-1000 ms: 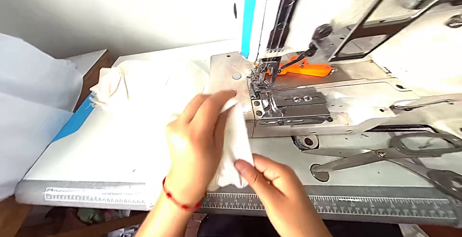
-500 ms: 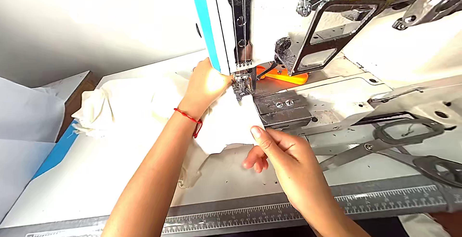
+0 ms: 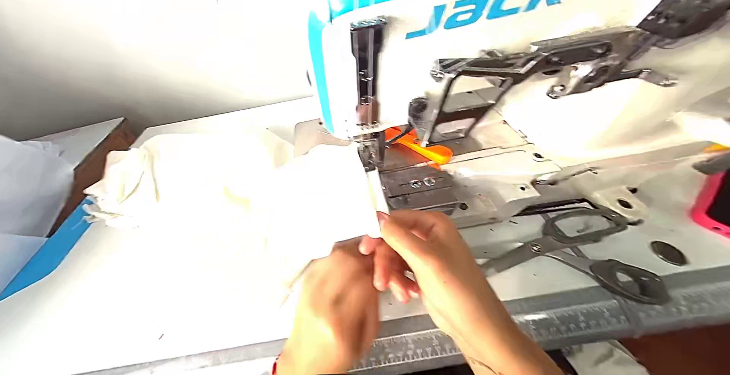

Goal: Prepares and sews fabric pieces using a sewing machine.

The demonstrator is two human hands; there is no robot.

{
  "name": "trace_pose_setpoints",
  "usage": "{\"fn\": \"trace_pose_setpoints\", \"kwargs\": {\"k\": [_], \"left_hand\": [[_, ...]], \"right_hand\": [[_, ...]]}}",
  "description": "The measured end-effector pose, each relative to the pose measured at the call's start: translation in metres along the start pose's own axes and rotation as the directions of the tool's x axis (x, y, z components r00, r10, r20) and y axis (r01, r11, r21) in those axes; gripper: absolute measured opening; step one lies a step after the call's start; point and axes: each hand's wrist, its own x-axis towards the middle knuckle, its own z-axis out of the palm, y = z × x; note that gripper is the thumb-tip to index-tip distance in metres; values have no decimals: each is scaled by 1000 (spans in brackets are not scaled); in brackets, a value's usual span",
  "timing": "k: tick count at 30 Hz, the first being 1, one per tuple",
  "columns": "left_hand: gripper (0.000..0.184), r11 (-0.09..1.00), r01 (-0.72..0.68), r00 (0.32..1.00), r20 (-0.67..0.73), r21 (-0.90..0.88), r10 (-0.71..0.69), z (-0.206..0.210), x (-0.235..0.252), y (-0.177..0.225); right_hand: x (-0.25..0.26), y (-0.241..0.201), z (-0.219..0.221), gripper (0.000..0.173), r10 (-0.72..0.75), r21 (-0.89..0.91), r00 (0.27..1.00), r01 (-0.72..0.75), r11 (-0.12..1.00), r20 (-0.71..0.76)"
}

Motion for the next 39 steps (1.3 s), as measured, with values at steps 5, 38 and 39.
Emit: {"fn": "trace_pose_setpoints", "kwargs": {"k": [5,38,39], "left_hand": [[29,920,251,966,-144,300,-217,14,25,-1],[19,864,-503,650,658,-4,381,-68,169,-64],[19,859,-513,626,688,7,368,-69,171,-64]], "right_hand": [[4,-11,8,31,9,2,999,-10,1000,36],[52,-22,-53,17,-415,-584,651,757,293,635],[52,-23,-49,16,-398,-560,672,740,372,624]]}}
